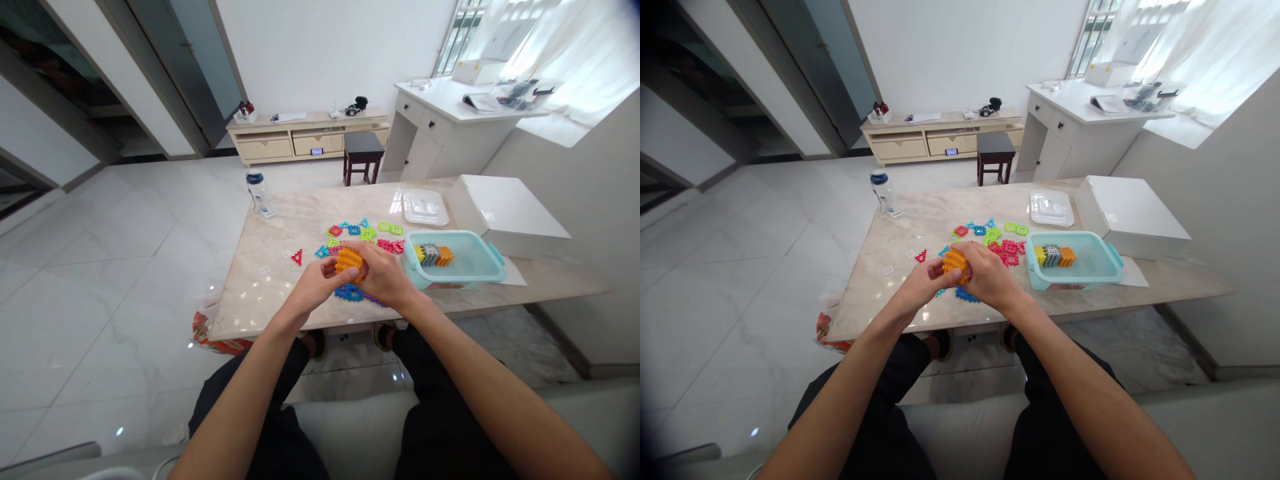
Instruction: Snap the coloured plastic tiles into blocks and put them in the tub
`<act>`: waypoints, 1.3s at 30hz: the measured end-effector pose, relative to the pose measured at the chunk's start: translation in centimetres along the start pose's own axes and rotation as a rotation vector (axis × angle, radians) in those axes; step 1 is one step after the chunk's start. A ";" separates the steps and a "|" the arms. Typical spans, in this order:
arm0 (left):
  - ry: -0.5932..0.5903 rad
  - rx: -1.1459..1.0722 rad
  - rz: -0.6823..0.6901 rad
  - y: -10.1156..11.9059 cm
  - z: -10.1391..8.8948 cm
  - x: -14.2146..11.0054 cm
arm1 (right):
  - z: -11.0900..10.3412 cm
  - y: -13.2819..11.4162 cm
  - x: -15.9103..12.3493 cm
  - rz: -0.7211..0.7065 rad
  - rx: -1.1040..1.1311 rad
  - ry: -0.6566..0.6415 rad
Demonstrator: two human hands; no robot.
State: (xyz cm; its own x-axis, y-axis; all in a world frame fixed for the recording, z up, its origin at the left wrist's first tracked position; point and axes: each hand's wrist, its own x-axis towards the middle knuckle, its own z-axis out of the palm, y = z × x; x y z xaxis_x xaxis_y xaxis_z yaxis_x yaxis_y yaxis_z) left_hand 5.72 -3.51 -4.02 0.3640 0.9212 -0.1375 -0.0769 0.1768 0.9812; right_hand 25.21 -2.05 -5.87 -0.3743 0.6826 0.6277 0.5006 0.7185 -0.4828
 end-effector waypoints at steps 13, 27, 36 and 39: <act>0.260 0.479 0.249 -0.4 1.1 -1.1 | 1.2 -0.1 0.2 0.022 -0.089 -0.041; 0.067 0.152 0.140 1.2 -0.4 -0.8 | 0.8 -0.7 0.4 -0.058 -0.002 0.043; -0.152 -0.183 -0.057 1.5 -2.4 -1.1 | -0.2 -2.6 0.7 -0.160 0.143 -0.004; -0.175 -0.163 -0.058 1.1 -2.4 -1.0 | -0.5 -2.9 0.6 -0.134 0.138 -0.020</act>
State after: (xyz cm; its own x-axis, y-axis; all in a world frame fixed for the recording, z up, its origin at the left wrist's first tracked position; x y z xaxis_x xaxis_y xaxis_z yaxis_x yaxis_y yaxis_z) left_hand 3.03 -3.42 -3.12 0.5264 0.8363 -0.1532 -0.1947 0.2939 0.9358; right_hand 23.89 -3.78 -3.76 -0.4465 0.5809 0.6806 0.3335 0.8138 -0.4759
